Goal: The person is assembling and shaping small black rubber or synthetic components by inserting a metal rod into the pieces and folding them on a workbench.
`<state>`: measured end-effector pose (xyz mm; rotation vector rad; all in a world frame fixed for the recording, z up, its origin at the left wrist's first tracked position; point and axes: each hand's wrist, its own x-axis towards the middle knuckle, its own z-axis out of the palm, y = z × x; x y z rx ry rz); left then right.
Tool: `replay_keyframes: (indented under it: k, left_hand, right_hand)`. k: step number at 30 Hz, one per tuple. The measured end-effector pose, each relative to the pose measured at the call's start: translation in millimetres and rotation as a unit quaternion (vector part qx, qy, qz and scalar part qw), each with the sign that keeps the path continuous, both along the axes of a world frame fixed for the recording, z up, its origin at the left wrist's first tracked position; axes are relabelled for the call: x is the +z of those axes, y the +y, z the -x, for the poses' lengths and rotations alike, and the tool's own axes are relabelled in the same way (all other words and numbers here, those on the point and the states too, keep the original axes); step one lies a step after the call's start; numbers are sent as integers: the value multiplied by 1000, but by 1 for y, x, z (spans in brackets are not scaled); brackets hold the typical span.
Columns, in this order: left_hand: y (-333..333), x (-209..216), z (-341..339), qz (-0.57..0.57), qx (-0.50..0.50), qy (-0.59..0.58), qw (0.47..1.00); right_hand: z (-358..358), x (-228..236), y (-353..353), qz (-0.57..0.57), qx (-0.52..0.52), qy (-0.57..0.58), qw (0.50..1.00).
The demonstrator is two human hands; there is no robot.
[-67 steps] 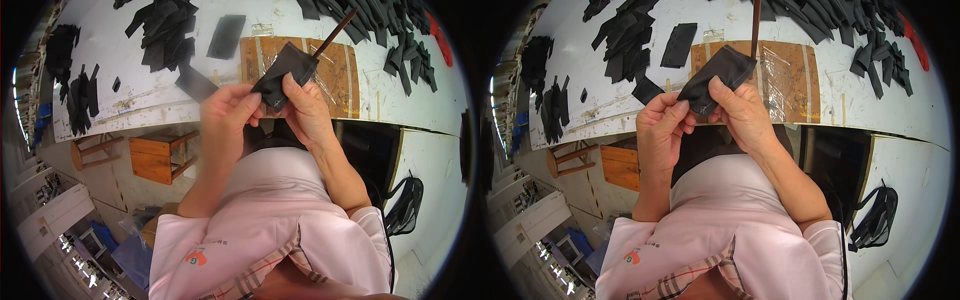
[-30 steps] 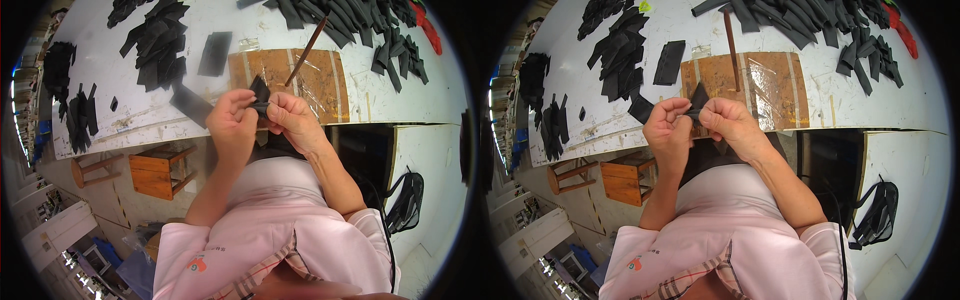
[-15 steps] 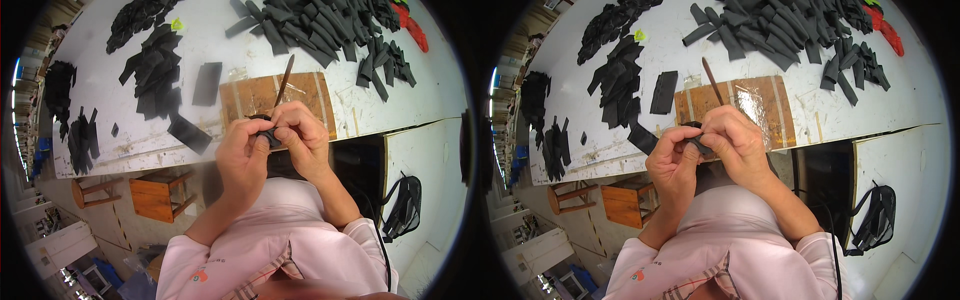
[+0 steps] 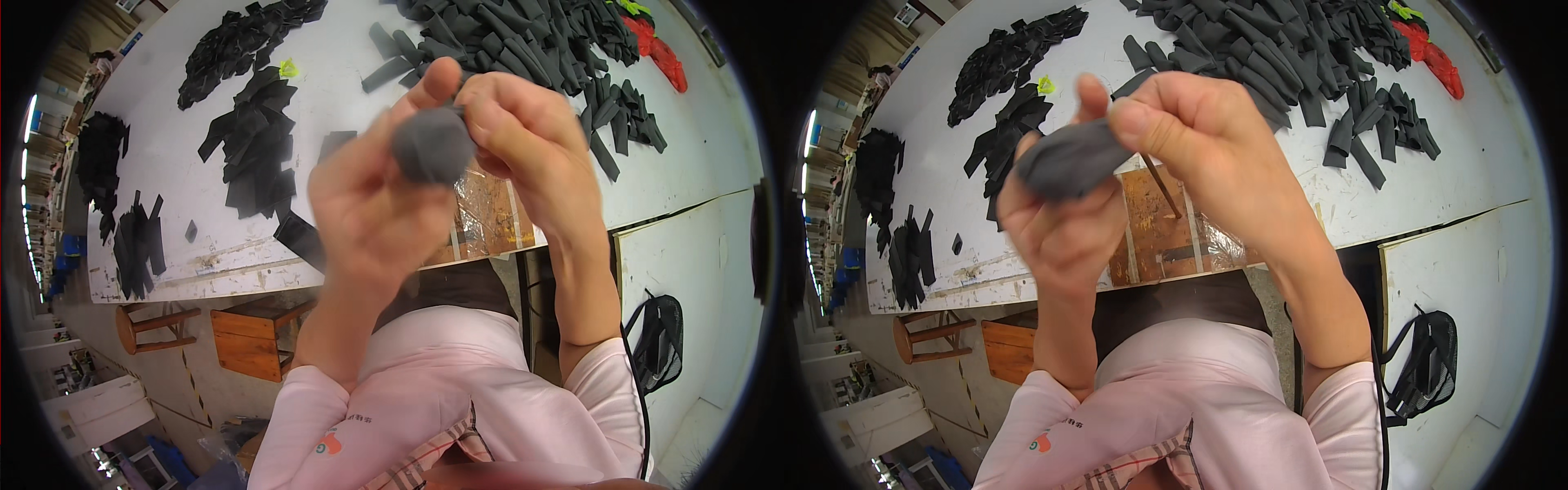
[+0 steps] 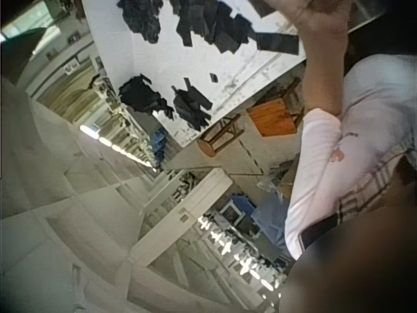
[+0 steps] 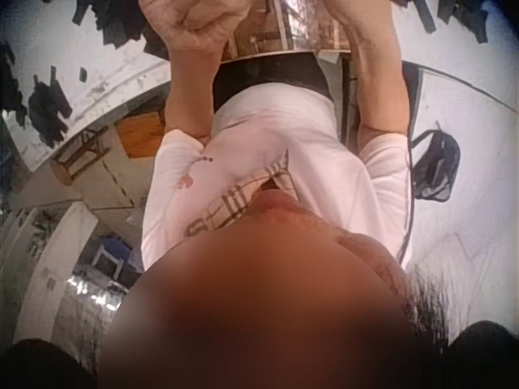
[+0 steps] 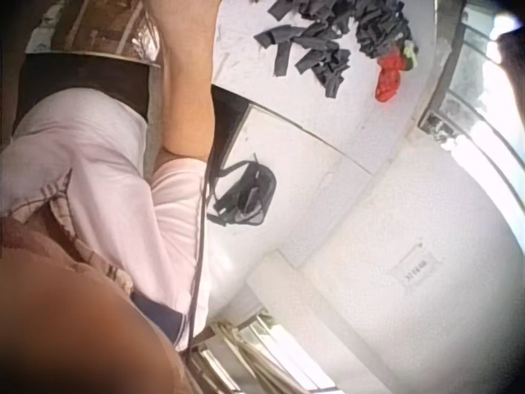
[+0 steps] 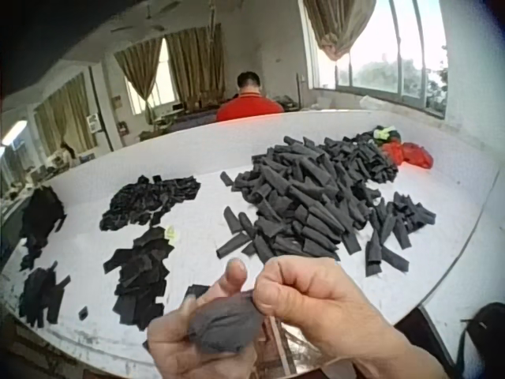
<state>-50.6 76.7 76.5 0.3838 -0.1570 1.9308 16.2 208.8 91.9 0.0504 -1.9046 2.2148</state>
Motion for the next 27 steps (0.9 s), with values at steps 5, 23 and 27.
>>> replay_keyframes:
  k: [5, 23, 27]
  left_hand:
    - [9, -73, 13, 152, -31, -182, 971]
    - [8, -63, -3, 406, 455, 441, 659]
    - [10, -58, 0, 317, 485, 462, 671]
  right_hand:
    - [7, -91, 17, 195, 32, -169, 966]
    - [13, -105, 25, 41, 13, -104, 994]
    - [3, -75, 13, -154, -167, 15, 974]
